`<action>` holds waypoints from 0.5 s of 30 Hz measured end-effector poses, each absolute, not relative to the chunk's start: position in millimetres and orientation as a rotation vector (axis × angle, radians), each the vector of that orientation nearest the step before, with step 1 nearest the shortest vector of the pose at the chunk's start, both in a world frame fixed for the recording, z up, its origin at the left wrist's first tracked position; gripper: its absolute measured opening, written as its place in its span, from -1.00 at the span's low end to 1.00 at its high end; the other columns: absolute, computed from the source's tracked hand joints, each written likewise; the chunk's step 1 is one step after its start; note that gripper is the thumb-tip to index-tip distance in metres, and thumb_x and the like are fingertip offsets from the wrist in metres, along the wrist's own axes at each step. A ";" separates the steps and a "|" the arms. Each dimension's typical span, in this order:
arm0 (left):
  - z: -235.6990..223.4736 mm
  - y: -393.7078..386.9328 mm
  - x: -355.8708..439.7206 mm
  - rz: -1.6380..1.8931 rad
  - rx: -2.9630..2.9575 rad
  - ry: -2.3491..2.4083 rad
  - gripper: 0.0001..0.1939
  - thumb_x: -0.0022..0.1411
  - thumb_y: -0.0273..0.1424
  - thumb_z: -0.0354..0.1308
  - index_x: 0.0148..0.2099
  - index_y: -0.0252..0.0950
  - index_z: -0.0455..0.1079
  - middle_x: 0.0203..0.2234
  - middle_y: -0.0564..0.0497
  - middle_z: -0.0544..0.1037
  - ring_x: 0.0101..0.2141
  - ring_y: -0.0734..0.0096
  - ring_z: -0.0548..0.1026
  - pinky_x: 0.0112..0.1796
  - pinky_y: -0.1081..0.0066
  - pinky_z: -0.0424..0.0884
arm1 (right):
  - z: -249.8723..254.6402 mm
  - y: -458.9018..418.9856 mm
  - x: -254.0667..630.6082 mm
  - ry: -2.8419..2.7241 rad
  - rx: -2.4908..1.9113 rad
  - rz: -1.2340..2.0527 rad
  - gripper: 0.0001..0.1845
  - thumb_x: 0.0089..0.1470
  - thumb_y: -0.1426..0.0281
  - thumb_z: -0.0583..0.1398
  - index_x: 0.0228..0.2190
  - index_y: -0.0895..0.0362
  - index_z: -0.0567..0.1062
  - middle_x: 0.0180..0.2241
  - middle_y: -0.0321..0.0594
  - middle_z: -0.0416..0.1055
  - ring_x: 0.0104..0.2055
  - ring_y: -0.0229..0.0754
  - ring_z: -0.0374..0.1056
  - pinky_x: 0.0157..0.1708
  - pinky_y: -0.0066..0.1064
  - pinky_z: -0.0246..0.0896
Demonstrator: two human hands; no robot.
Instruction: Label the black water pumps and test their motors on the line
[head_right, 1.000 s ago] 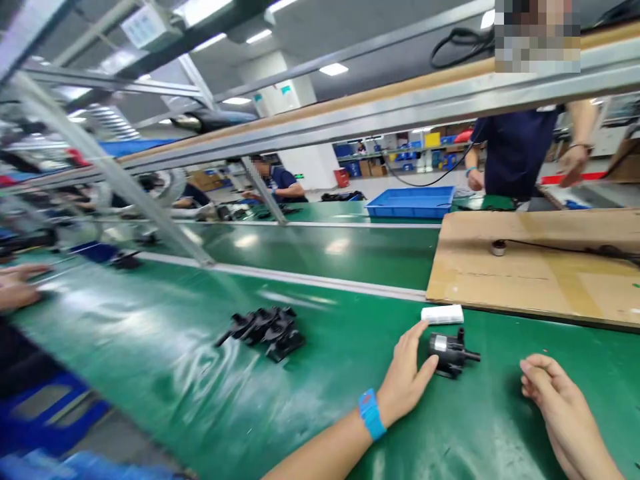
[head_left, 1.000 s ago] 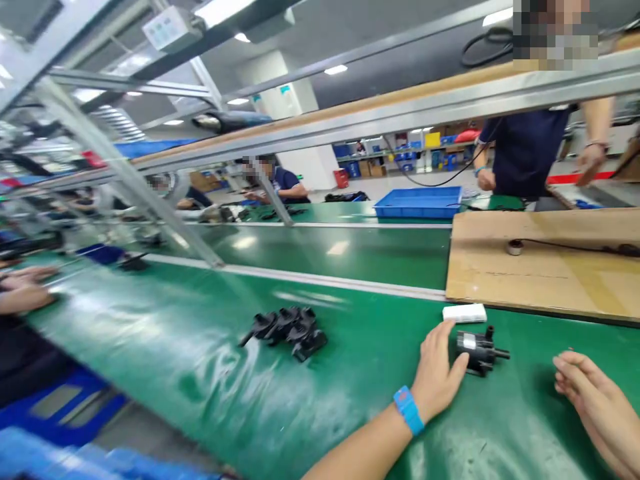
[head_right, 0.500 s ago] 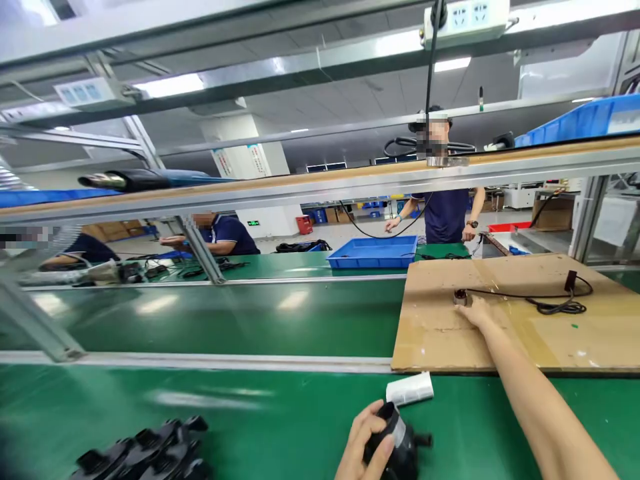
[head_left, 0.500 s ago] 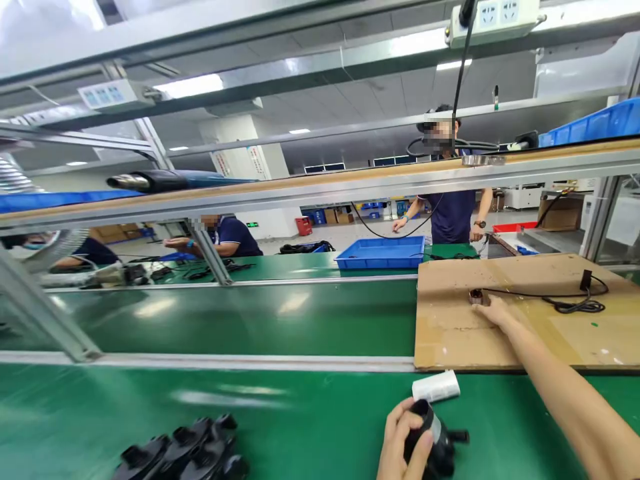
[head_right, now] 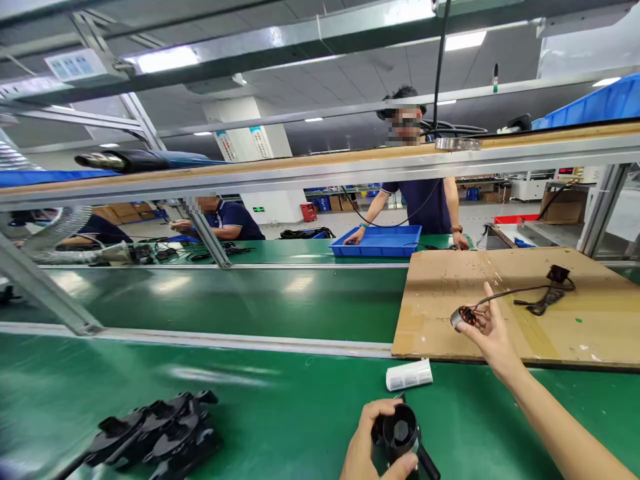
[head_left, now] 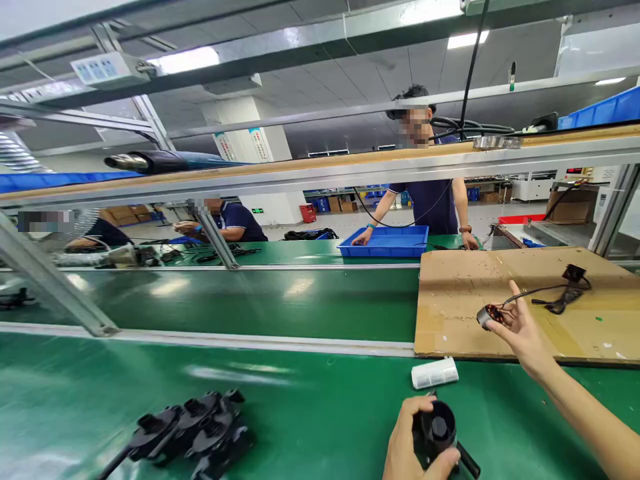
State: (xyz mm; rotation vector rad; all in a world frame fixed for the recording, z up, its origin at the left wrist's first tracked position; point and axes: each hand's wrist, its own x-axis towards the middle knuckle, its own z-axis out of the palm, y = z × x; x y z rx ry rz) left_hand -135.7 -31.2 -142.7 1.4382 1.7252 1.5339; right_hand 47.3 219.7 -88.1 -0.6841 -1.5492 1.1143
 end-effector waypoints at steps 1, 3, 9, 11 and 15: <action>-139.5 -32.2 -130.9 1.509 1.410 1.693 -0.36 0.01 -0.15 0.40 0.12 -0.15 0.34 0.04 -0.13 0.53 0.06 0.03 0.52 0.11 0.11 0.44 | -84.9 194.8 59.9 -1.563 -0.638 1.160 0.16 0.07 0.07 0.39 0.44 -0.14 -0.16 -0.06 -0.23 0.43 0.15 -0.06 0.40 0.17 -0.20 0.30; -131.2 -34.9 -116.0 1.445 1.373 1.644 -0.17 -0.01 -0.27 0.43 0.28 -0.14 0.19 0.07 -0.11 0.52 0.12 0.05 0.49 0.17 0.09 0.39 | -79.6 148.0 83.8 -1.621 -0.612 1.223 0.17 0.09 0.15 0.40 0.44 -0.18 -0.21 -0.01 -0.21 0.46 0.20 -0.05 0.36 0.27 -0.10 0.17; -107.6 -38.6 -63.1 1.436 1.443 1.489 0.00 -0.05 -0.30 0.54 0.35 -0.12 0.09 0.07 -0.10 0.54 0.16 0.06 0.47 0.24 0.04 0.33 | -85.0 62.6 124.8 -1.899 -0.599 1.110 0.16 0.13 0.24 0.40 0.44 -0.19 -0.23 0.01 -0.17 0.53 0.32 0.04 0.23 0.34 0.12 0.02; -107.8 -38.3 -55.5 1.468 1.508 1.428 -0.04 -0.02 -0.28 0.52 0.34 -0.15 0.10 0.06 -0.11 0.56 0.15 0.07 0.49 0.24 0.03 0.33 | -92.8 53.3 128.4 -1.989 -0.610 1.039 0.15 0.13 0.23 0.40 0.43 -0.19 -0.22 0.02 -0.16 0.53 0.30 0.06 0.27 0.30 0.12 0.11; -116.1 -39.9 -55.2 1.480 1.581 1.359 -0.09 0.04 -0.29 0.47 0.34 -0.18 0.09 0.05 -0.11 0.58 0.16 0.08 0.49 0.27 0.02 0.30 | -103.3 52.2 130.3 -2.193 -0.639 0.930 -0.25 0.11 0.14 0.39 0.25 -0.18 0.24 0.16 -0.09 0.42 0.24 0.13 0.33 0.20 0.12 0.24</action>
